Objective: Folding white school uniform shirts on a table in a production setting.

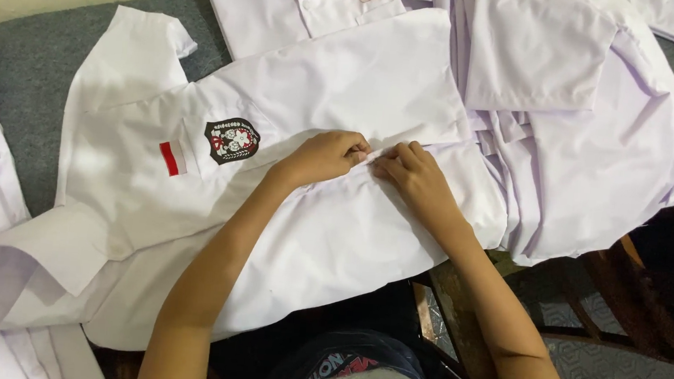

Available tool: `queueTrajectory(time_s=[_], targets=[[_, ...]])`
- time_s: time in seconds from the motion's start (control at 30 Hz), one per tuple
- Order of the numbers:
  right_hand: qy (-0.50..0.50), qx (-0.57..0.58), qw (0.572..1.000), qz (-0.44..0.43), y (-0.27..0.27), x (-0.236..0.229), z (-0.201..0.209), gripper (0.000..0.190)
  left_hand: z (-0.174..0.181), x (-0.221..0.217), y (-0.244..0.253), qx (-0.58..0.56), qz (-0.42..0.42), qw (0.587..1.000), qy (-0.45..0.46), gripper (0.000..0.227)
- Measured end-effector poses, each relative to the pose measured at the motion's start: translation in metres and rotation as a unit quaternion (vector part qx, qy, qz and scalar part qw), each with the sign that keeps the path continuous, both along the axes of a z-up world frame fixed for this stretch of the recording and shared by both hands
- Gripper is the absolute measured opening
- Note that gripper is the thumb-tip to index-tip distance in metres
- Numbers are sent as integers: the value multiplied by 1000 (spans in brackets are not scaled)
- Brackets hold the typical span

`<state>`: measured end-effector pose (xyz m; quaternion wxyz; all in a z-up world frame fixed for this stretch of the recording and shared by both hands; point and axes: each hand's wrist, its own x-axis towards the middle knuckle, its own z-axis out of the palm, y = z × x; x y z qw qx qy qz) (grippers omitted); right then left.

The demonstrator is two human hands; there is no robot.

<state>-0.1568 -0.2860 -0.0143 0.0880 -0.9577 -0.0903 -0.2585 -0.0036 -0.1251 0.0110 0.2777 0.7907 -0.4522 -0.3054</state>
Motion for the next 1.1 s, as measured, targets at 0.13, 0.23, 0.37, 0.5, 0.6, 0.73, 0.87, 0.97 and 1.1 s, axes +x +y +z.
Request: queueTrajectory(time_s=[0.13,0.23,0.37,0.5,0.6,0.73,0.87,0.97,1.1], targets=[[10,18,1000,-11,-4,2,-13,16,-8,1,-4,15,5,1000,-26,29],[5,54,998,-16,-5,3,-18,13,-5,-6,-4,14,25,999,-40,25],[-1,80,997,-21,-4,2,-16,11,-3,-8,-2,8,29,999,-44,25],[-4,90,996,-13,-2,0,-12,8,2,-9,0,5,48,999,-19,26],[-32,96,995,-7,-2,2,-12,13,5,-10,0,-9,61,998,8,27],[-41,114,993,-1,-2,2,-10,12,11,-11,3,-18,64,997,25,28],[-40,117,992,-12,-1,2,-10,13,15,-12,5,-23,70,997,36,29],[-34,119,992,-19,0,1,-9,13,15,-11,6,-25,70,996,42,30],[-18,115,993,-29,0,1,-8,13,15,-11,6,-22,69,997,34,31]])
